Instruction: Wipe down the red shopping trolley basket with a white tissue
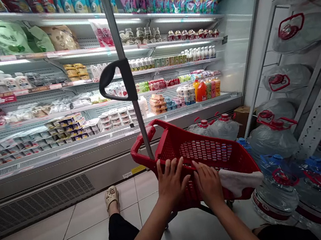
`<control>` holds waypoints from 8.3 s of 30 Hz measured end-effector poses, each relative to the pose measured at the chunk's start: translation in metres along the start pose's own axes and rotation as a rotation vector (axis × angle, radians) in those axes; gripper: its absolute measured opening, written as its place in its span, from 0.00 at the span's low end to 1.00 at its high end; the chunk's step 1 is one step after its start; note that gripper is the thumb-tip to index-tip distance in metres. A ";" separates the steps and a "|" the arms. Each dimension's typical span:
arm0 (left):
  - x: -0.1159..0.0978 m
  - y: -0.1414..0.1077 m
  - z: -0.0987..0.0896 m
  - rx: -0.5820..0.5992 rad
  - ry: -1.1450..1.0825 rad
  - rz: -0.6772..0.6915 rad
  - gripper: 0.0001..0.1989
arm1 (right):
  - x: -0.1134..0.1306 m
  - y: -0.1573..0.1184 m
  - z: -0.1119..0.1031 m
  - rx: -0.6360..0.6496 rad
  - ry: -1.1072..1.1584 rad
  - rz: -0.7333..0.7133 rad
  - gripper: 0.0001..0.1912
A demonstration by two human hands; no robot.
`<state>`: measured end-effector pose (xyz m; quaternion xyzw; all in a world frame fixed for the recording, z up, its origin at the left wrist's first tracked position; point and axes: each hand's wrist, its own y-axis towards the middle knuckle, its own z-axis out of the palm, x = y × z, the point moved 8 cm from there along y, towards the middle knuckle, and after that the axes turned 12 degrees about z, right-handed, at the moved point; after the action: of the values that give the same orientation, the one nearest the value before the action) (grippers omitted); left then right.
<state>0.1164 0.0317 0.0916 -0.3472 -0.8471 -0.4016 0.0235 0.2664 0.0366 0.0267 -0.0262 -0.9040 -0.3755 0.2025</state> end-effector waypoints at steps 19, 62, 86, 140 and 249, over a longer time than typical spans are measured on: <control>0.011 -0.011 -0.014 0.033 0.019 0.154 0.30 | -0.149 -0.007 -0.014 0.005 -0.245 -0.153 0.34; 0.043 -0.008 -0.043 0.005 -0.031 0.115 0.35 | -0.129 -0.005 -0.014 0.185 -0.039 0.131 0.33; 0.038 -0.005 -0.031 -0.016 0.016 0.068 0.30 | -0.096 0.008 0.017 -0.069 -0.242 -0.184 0.32; -0.004 0.038 -0.023 -0.012 -0.108 0.307 0.07 | 0.037 0.022 -0.005 0.238 0.295 -0.136 0.51; -0.008 -0.007 0.046 0.229 -0.238 0.050 0.53 | 0.011 -0.008 0.012 0.144 -0.205 -0.216 0.43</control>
<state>0.1295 0.0567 0.0533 -0.4084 -0.8752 -0.2579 -0.0275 0.2505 0.0383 0.0182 0.0477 -0.9421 -0.3246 0.0690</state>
